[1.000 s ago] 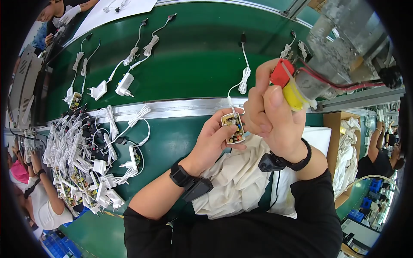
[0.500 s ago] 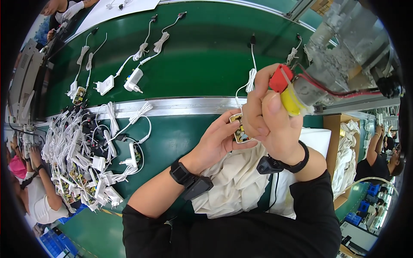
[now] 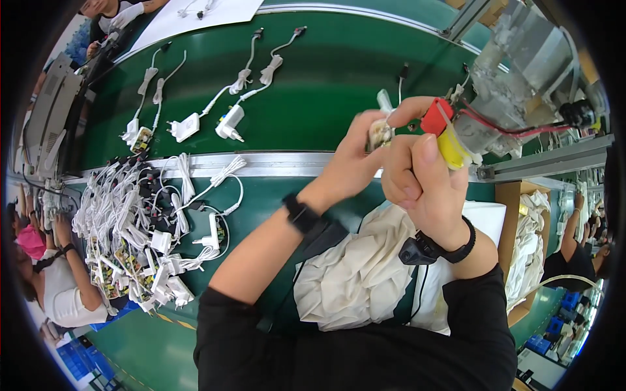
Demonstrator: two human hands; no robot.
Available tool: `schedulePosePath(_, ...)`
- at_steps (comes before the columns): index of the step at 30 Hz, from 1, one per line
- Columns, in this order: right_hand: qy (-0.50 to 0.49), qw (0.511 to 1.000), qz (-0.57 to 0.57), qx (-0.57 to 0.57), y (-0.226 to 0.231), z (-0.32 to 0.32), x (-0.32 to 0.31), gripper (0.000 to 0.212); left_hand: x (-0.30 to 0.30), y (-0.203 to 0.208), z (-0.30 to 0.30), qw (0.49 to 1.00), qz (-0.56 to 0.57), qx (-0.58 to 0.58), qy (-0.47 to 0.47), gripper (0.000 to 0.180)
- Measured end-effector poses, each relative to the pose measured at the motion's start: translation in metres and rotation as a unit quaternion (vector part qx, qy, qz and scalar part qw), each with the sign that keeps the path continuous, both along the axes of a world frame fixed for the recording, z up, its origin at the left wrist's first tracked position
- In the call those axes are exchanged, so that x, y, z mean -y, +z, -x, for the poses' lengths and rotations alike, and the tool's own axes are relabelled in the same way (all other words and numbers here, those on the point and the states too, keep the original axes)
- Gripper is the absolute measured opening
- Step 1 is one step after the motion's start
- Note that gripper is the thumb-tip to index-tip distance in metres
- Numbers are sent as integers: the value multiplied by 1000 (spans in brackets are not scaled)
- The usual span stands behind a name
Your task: The person picks up a circuit board and fits it into a plastic housing, then uses a power tool to secure the assembly. After completing the unit, they place the finished charger onto the conveyor belt and reach for another circuit board.
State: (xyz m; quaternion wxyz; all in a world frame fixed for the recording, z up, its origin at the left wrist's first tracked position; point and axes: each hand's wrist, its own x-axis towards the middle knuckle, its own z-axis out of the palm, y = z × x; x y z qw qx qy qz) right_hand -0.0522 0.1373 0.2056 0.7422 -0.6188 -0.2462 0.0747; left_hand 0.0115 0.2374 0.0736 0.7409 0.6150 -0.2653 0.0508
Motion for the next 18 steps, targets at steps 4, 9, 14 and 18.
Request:
schedulePosePath(4,10,1000,1,-2,-4,-1,3,40,-1,10,-43,907,-238,251,239,32)
schedulePosePath(9,-2,1000,-8,-21,5,-1,7,36,-16,23,-41,782,-522,156,302,29)
schedulePosePath(14,-11,1000,-12,-22,4,-7,17,34,-82,62,-4,551,-649,163,499,27)
schedulePosePath(18,6,999,-15,-36,6,-6,20,33,-113,59,11,490,-725,103,473,27)
